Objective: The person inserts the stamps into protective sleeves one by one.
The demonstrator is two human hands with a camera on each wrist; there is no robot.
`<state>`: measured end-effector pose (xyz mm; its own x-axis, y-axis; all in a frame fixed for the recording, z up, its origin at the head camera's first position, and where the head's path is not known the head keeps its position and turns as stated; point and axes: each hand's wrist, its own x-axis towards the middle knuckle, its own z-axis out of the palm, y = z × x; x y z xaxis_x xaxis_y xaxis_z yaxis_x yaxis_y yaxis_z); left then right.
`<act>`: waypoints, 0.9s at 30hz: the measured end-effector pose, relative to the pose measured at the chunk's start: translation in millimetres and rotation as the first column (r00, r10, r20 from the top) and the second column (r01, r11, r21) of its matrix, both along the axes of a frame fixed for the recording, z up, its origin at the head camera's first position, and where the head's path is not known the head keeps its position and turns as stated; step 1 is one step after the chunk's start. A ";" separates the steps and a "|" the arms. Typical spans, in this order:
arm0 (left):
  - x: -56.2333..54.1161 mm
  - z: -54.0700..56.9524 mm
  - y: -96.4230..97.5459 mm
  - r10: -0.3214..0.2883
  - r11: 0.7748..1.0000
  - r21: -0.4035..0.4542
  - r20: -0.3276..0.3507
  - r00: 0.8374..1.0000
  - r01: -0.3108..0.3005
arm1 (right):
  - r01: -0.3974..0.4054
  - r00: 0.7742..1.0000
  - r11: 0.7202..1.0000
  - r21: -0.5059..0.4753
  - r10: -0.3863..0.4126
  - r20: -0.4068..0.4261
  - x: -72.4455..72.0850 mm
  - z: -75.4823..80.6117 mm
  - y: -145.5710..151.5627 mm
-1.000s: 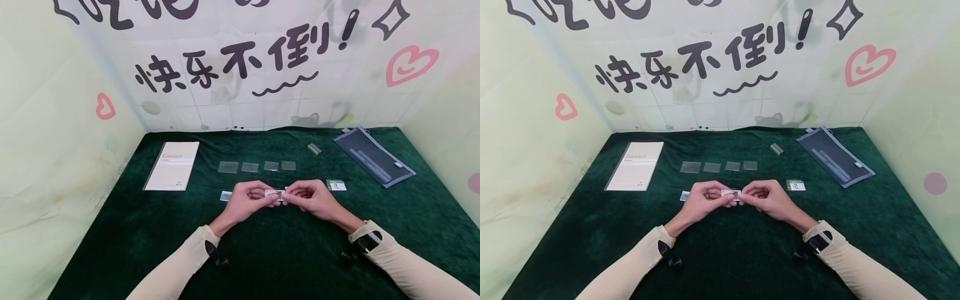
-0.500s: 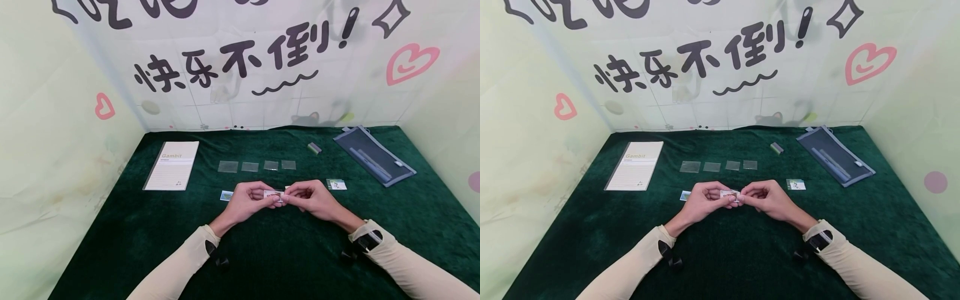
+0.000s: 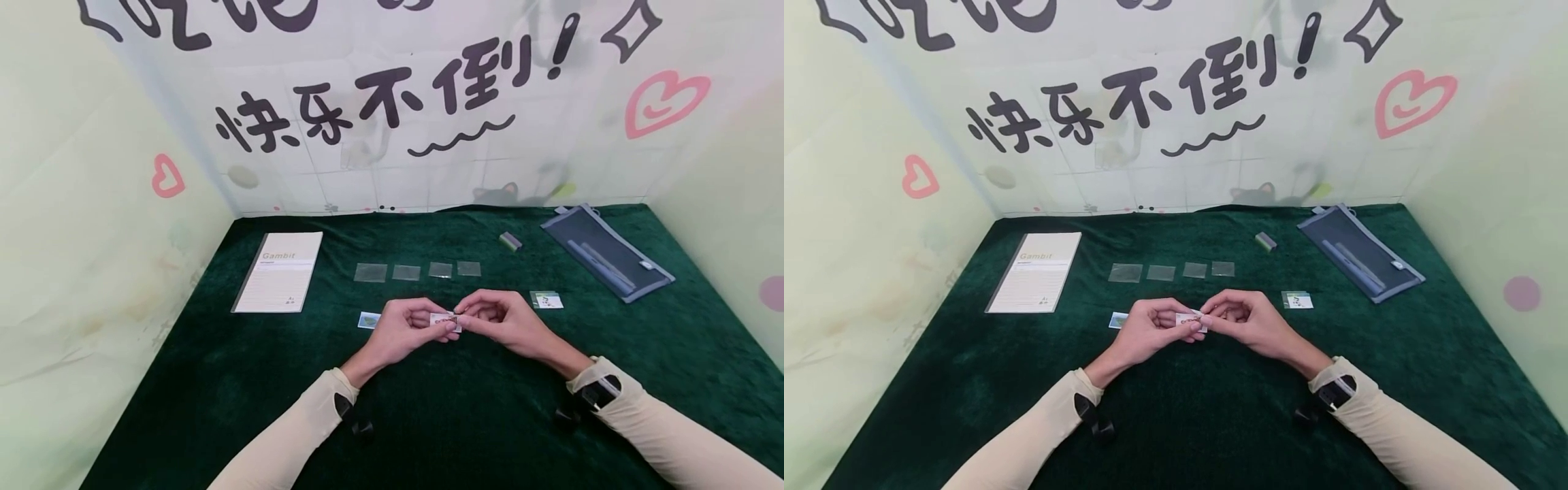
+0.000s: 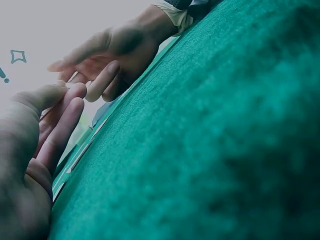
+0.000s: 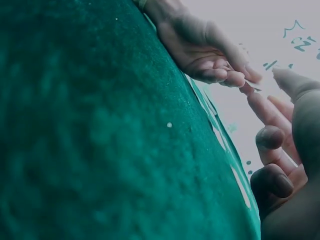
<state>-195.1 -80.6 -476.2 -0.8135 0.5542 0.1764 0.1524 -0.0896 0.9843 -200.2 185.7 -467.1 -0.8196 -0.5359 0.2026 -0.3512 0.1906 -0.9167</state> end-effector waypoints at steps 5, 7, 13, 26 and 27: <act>2.6 0.6 1.7 0.003 0.998 -0.062 -0.026 1.000 -0.005 | -0.003 0.998 0.999 0.046 0.005 -0.061 -0.1 4.5 -0.7; 2.9 1.6 3.0 0.025 0.993 -0.117 -0.058 0.998 -0.031 | 0.000 0.998 0.997 0.077 0.005 -0.066 -2.7 6.8 3.2; -5.9 11.8 12.9 0.101 0.941 -0.292 -0.233 0.967 -0.168 | 0.003 0.999 0.984 0.178 0.006 -0.053 -17.8 15.1 28.5; -44.5 25.3 74.5 0.053 0.856 -0.483 -0.272 0.961 -0.184 | 0.131 0.991 0.915 0.382 -0.108 -0.080 -45.4 27.0 70.6; -46.1 25.1 77.6 0.045 0.845 -0.501 -0.281 0.959 -0.187 | 0.127 0.992 0.909 0.396 -0.107 -0.073 -47.4 26.5 73.1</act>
<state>-241.2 -3.0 -451.1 -0.8456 0.5253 0.0947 0.3737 0.4559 0.8078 -247.5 258.8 -440.5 -0.8758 -0.4815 0.0331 -0.3464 0.5793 -0.7379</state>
